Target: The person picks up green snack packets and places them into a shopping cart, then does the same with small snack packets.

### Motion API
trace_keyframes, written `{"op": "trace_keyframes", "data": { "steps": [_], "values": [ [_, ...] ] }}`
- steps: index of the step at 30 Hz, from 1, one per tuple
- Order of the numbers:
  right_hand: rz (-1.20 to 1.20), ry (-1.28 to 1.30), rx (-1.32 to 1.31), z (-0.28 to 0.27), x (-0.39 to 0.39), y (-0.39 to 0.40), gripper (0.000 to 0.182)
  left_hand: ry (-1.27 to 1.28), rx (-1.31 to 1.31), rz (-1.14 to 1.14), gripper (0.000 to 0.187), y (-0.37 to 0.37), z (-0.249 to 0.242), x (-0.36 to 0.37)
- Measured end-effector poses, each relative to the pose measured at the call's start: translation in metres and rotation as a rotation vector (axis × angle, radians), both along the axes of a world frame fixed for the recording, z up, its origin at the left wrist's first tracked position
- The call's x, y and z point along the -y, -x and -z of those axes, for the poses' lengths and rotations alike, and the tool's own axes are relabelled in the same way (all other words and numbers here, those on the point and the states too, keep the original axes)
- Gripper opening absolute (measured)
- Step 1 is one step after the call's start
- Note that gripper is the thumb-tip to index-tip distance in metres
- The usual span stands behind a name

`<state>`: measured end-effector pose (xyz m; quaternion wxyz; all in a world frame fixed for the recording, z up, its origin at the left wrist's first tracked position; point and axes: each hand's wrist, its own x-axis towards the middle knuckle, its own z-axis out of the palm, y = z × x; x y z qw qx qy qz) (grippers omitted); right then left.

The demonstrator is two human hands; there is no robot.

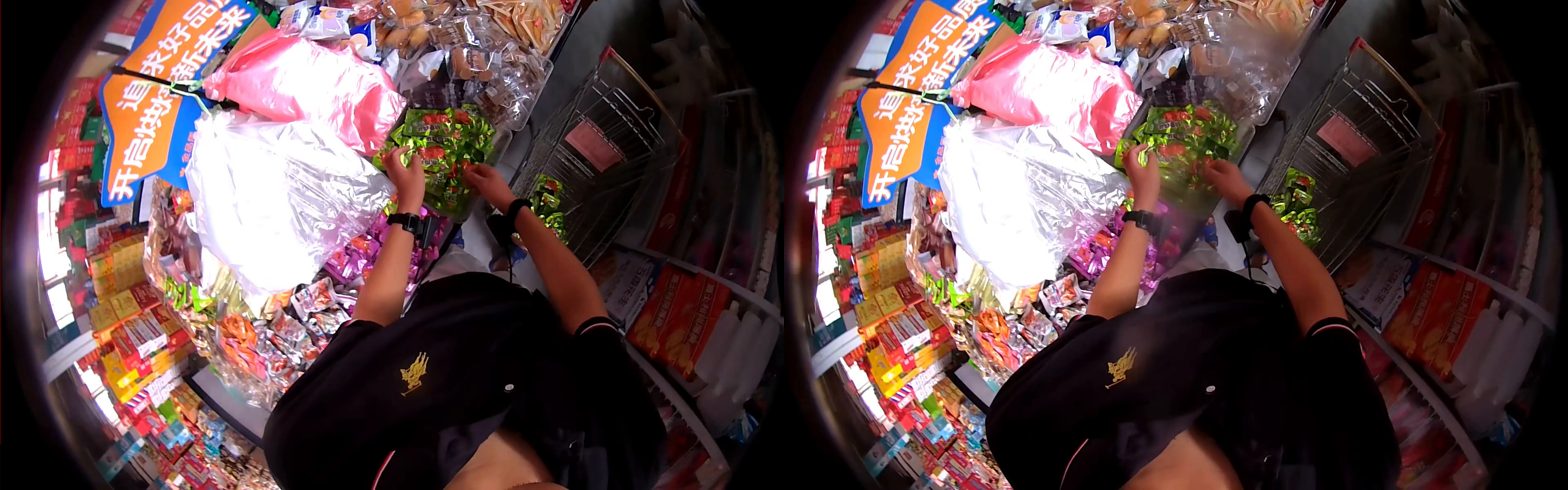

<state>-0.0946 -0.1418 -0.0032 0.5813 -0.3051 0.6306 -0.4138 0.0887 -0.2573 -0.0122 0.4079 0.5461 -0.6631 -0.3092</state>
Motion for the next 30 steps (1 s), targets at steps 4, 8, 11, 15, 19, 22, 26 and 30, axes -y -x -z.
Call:
{"op": "trace_keyframes", "data": {
  "steps": [4,8,11,15,19,22,26,30],
  "values": [
    [0.114,0.032,0.091,0.007,0.022,-0.009,0.035,-0.027,0.147,-0.041,0.046,0.0,0.031,0.012],
    [0.233,-0.042,0.163,0.013,0.034,-0.022,0.04,-0.345,-0.109,0.16,0.045,-0.005,0.038,0.014],
    [0.211,-0.051,0.119,0.008,0.029,-0.018,0.04,-0.413,-0.21,0.166,0.042,-0.008,0.038,0.002],
    [0.093,-0.11,0.042,-0.001,0.009,0.008,0.039,-0.472,-0.255,0.168,0.041,-0.006,0.004,-0.025],
    [0.091,-0.033,-0.07,-0.006,-0.038,0.053,0.036,-0.619,-0.356,0.307,0.043,0.02,-0.014,-0.061],
    [0.129,-0.21,-0.093,-0.007,-0.082,0.091,0.035,-0.851,-0.372,0.593,0.044,0.056,0.006,-0.086],
    [0.105,-0.163,-0.388,-0.008,-0.157,0.125,0.033,-1.129,-0.234,0.671,0.043,0.11,-0.001,-0.136],
    [-0.144,-0.113,-0.868,0.064,-0.245,0.155,0.034,-1.156,-0.156,0.86,0.02,0.16,0.071,-0.182]
  ]
}}
